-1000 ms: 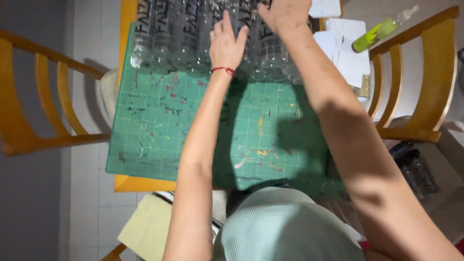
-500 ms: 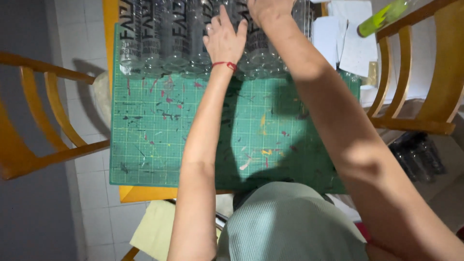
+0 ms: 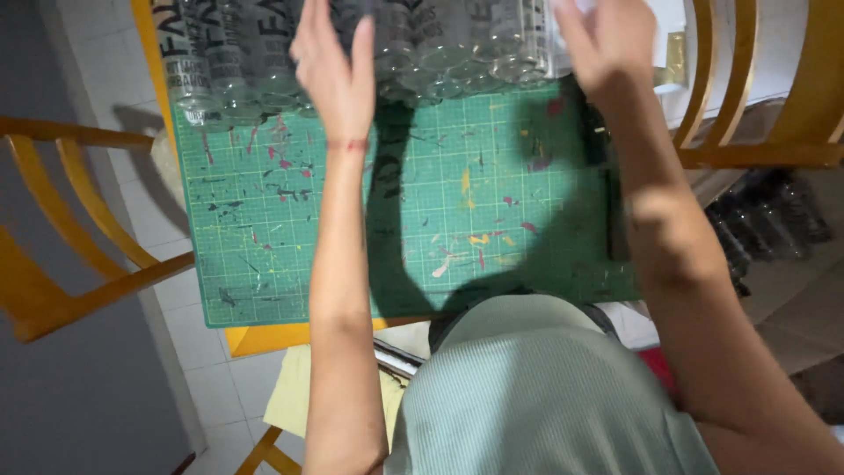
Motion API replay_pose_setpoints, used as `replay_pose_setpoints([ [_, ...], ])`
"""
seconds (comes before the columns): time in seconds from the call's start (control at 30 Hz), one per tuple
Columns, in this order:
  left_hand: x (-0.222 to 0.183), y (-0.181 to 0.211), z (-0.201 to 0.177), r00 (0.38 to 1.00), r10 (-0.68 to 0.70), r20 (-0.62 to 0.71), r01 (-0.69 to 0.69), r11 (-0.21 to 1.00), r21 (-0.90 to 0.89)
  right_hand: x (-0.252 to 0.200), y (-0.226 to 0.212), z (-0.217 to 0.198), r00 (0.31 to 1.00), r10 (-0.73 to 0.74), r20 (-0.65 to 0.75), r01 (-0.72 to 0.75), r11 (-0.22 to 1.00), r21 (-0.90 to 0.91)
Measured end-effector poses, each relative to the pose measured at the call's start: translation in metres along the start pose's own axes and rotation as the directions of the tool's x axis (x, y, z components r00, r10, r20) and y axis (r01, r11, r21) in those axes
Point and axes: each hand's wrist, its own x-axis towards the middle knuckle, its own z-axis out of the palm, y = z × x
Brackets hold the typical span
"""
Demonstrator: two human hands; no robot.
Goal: The person is picking up plastic water bottles from a table and packing them into a cardboard box.
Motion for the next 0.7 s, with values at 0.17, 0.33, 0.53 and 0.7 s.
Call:
replay_pose_setpoints([
  [0.17,-0.131,0.022,-0.048,0.989,-0.001,-0.146,-0.032,0.974,-0.225,-0.182,0.086,-0.06,0.983,0.109,-0.149,-0.109,0.994,0.006],
  [0.33,-0.293,0.032,-0.022,0.938,-0.048,0.343,0.15,0.949,-0.278,-0.344,0.135,-0.116,0.854,0.508,-0.115,-0.521,0.83,-0.202],
  [0.53,-0.315,0.139,0.017,0.72,0.459,0.52,-0.147,0.833,-0.533,-0.434,0.184,-0.145,0.892,0.416,-0.177,-0.452,0.812,-0.37],
  [0.7,-0.306,0.223,0.051,0.618,0.623,0.479,-0.308,0.753,-0.581,-0.509,0.228,-0.178,0.852,0.498,-0.161,-0.522,0.791,-0.319],
])
